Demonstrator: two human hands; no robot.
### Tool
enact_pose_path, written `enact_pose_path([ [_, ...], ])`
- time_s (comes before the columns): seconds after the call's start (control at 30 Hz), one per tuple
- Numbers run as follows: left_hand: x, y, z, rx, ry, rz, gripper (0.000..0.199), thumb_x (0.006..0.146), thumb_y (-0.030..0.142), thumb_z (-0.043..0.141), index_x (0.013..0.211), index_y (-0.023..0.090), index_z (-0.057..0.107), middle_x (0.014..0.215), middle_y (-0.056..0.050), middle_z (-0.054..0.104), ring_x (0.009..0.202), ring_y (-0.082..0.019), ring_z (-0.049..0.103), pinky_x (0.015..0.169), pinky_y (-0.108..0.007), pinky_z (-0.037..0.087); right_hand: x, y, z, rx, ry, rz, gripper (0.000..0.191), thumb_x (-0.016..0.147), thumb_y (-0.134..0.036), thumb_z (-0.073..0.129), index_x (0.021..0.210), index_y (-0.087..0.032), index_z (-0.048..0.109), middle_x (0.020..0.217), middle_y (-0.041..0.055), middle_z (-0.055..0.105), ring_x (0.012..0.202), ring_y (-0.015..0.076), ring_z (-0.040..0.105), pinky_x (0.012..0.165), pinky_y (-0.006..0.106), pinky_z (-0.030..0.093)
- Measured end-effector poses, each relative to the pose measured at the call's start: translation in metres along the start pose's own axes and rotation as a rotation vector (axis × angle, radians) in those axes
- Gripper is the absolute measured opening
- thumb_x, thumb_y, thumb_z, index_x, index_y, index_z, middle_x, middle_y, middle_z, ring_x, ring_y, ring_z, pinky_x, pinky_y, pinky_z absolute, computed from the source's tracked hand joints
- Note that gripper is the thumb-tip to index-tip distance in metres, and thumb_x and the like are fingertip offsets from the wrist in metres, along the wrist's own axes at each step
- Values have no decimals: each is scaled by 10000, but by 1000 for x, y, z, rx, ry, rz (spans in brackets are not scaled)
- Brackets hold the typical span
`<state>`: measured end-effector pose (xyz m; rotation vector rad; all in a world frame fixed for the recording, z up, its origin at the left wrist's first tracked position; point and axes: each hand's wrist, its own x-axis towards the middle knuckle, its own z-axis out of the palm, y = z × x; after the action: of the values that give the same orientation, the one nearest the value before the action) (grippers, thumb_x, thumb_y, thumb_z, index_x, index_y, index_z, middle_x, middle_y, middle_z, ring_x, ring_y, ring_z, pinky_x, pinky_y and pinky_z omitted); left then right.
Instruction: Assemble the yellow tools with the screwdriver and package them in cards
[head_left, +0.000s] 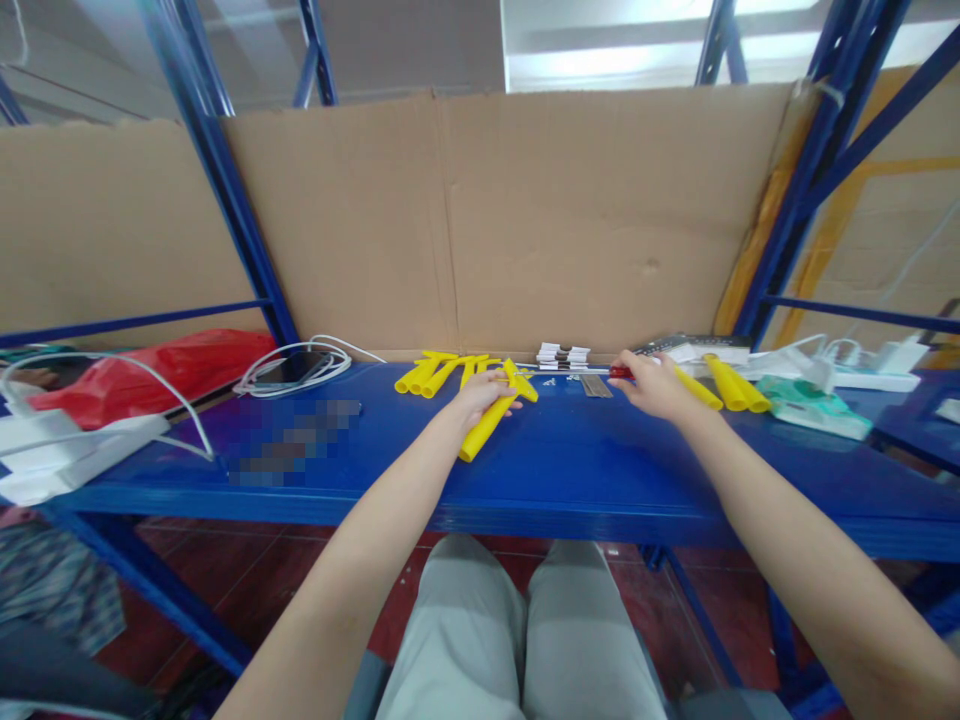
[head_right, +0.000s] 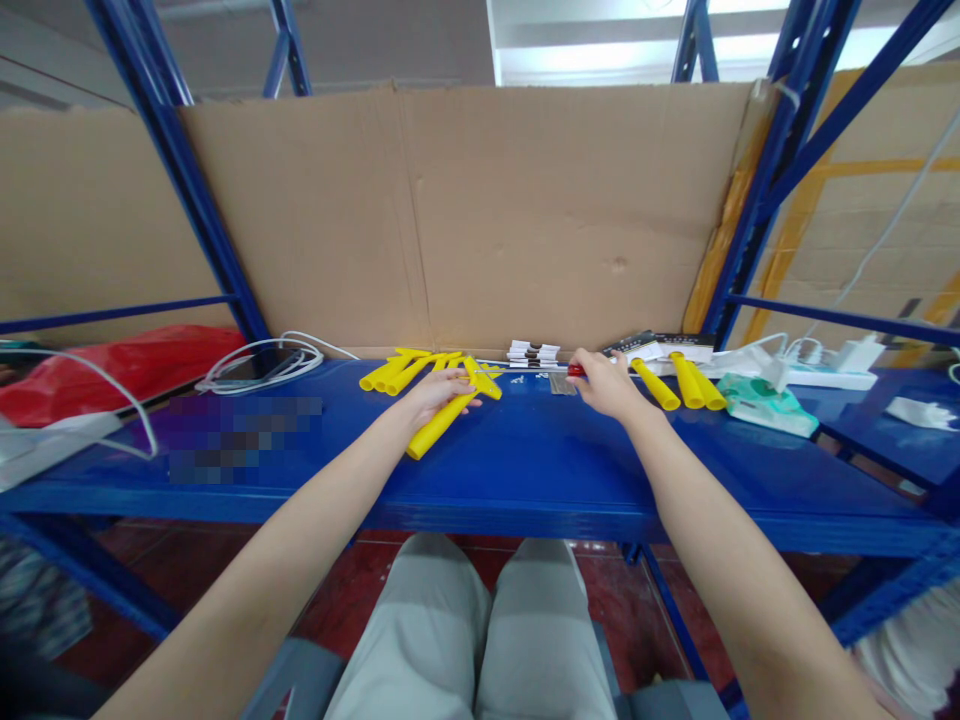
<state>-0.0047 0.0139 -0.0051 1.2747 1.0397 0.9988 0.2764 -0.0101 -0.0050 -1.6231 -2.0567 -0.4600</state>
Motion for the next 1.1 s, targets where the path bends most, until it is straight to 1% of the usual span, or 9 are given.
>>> enact_pose_path([
  [0.17,0,0,0,23,-8,3,368,808,-9,554,1155,113,566,982,-133,705,598,-130,677,513,-202,516,1,2,2,7,11,-7,142,832,-300,475,948,-241,532,1013,106,710,995,286,609,959,514,311],
  [0.37,0,0,1,17,-23,-2,422,803,5,581,1205,121,532,1007,-139,705,589,-120,674,524,-204,532,0,1,0,2,-4,-9,146,835,-294,473,958,-240,530,1006,109,711,986,286,613,939,497,331],
  [0.5,1,-1,1,-5,-22,1,404,804,-18,566,1189,99,538,1034,-155,694,587,-122,675,525,-214,539,0,-1,-2,-6,-19,5,137,843,-299,469,951,-237,525,1007,112,710,984,291,616,933,495,332],
  [0.6,3,-2,0,-14,-26,6,414,787,-7,605,1184,100,551,1043,-156,690,579,-131,677,518,-225,541,-1,-4,-4,-19,-45,25,145,849,-301,469,959,-225,525,1023,128,705,1000,300,617,933,495,332],
  [0.7,4,-3,-1,-3,-30,7,401,787,14,624,1171,111,565,1035,-148,696,577,-132,677,514,-222,540,-1,-5,-5,-27,-52,25,147,852,-295,476,970,-225,528,1031,128,704,1005,298,619,926,484,340],
  [0.9,3,-1,1,13,-15,0,348,808,-16,568,1137,99,571,984,-132,705,571,-123,669,511,-219,537,1,-2,-1,-31,-12,0,119,833,-275,496,936,-224,526,979,111,711,959,294,629,899,484,355],
  [1.1,2,-1,2,19,13,-12,372,809,-9,584,1161,111,564,953,-117,708,554,-120,663,495,-216,528,0,-3,-2,-25,-26,-9,95,839,-267,485,919,-221,510,958,109,706,927,287,625,874,464,360],
])
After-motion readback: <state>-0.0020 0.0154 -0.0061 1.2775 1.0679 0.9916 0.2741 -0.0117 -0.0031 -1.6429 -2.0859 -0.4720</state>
